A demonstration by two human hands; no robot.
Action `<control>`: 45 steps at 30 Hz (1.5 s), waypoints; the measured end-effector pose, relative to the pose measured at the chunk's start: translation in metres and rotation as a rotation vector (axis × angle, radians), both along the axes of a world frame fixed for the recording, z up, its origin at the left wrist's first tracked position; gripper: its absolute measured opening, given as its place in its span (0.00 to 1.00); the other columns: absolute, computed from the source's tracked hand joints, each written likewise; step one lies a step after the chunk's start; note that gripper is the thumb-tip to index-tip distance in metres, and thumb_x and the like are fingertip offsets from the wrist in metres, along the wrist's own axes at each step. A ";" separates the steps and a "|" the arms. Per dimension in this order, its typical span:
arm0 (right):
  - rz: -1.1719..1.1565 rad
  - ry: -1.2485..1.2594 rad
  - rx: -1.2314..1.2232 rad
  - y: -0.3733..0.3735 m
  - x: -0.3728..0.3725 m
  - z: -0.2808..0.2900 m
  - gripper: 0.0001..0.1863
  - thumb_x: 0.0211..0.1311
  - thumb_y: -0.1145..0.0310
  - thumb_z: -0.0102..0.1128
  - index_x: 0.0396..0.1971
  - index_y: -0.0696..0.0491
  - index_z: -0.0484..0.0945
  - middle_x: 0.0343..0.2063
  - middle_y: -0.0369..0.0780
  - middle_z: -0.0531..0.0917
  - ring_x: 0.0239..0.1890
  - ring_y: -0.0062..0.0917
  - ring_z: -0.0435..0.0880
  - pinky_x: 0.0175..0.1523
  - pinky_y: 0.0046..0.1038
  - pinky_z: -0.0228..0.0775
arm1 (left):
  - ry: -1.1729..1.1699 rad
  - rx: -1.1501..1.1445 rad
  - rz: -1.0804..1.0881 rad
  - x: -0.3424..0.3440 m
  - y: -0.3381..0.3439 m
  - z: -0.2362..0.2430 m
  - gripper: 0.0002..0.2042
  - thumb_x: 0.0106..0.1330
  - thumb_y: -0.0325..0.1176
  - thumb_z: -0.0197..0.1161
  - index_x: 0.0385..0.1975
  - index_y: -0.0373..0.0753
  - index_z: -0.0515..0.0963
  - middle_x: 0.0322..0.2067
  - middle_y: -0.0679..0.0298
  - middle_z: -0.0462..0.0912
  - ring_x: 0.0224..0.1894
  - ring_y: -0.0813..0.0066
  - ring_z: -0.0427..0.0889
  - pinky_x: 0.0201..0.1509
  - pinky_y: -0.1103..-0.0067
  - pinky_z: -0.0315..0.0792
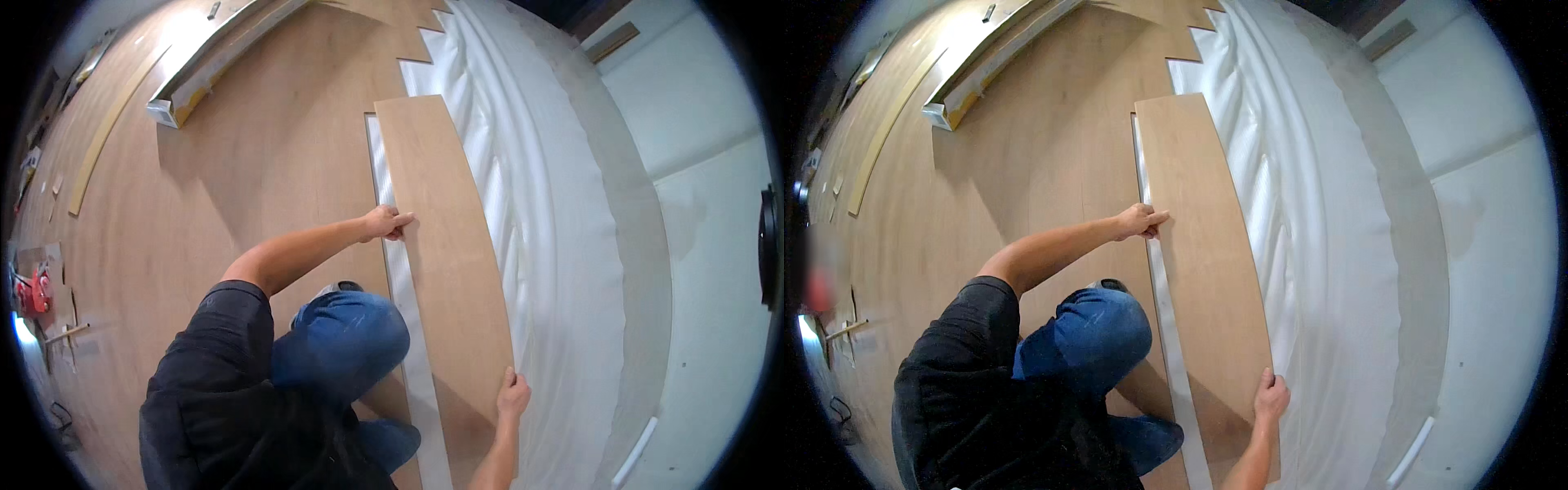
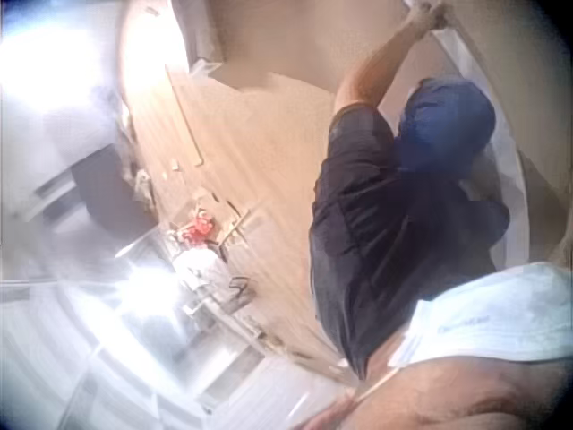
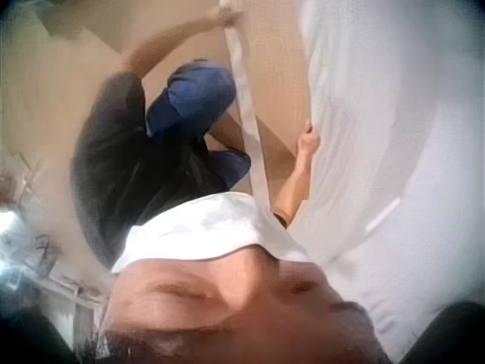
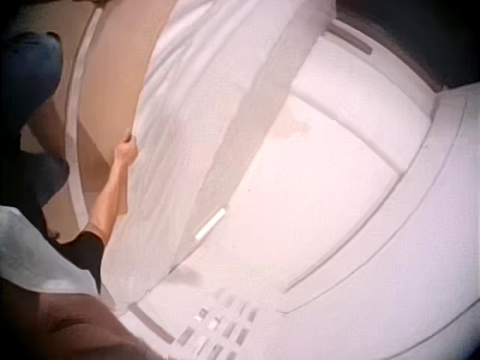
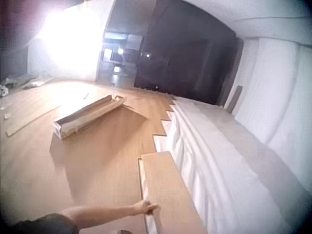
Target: The person installs laminate flooring by opening a box, positioning planks against a wall, and using a tapping block and hammer to secure them together.
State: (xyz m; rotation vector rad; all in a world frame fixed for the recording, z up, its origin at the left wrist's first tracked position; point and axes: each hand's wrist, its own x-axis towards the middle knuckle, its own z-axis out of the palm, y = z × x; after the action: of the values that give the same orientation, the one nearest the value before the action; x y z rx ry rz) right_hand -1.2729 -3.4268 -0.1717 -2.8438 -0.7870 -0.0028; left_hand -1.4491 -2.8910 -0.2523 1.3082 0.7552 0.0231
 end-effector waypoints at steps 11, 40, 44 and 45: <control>-0.032 0.213 -0.043 0.102 0.042 -0.203 0.28 0.71 0.46 0.56 0.25 0.59 0.80 0.25 0.54 0.84 0.30 0.55 0.82 0.35 0.52 0.71 | 0.227 0.208 -0.108 0.038 0.092 -0.181 0.31 0.78 0.57 0.49 0.33 0.30 0.83 0.28 0.57 0.88 0.33 0.68 0.89 0.45 0.73 0.82; 0.012 0.270 -0.171 0.110 0.075 -0.235 0.26 0.75 0.49 0.52 0.27 0.58 0.74 0.22 0.56 0.81 0.27 0.60 0.79 0.30 0.52 0.70 | -0.367 1.397 -0.519 0.250 0.092 -0.172 0.18 0.76 0.48 0.54 0.30 0.44 0.83 0.34 0.66 0.85 0.43 0.66 0.81 0.56 0.68 0.70; -0.043 0.296 -0.149 0.115 0.060 -0.235 0.24 0.75 0.50 0.53 0.25 0.56 0.74 0.20 0.54 0.80 0.25 0.57 0.79 0.29 0.51 0.70 | -0.196 1.315 -0.835 0.268 0.093 -0.158 0.26 0.78 0.51 0.50 0.19 0.48 0.84 0.26 0.68 0.86 0.36 0.68 0.81 0.55 0.70 0.68; -0.047 0.310 -0.144 0.115 0.059 -0.236 0.24 0.75 0.51 0.53 0.25 0.56 0.74 0.19 0.54 0.80 0.24 0.56 0.80 0.28 0.50 0.70 | -0.194 1.317 -0.819 0.267 0.091 -0.164 0.27 0.78 0.52 0.49 0.17 0.49 0.84 0.25 0.68 0.86 0.35 0.68 0.81 0.55 0.71 0.68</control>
State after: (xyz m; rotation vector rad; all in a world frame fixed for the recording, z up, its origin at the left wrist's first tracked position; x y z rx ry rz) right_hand -1.2136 -3.3115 -0.4078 -2.8904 -0.6779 0.4941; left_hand -1.1821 -2.7997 -0.4162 2.7390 -0.1273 -0.0171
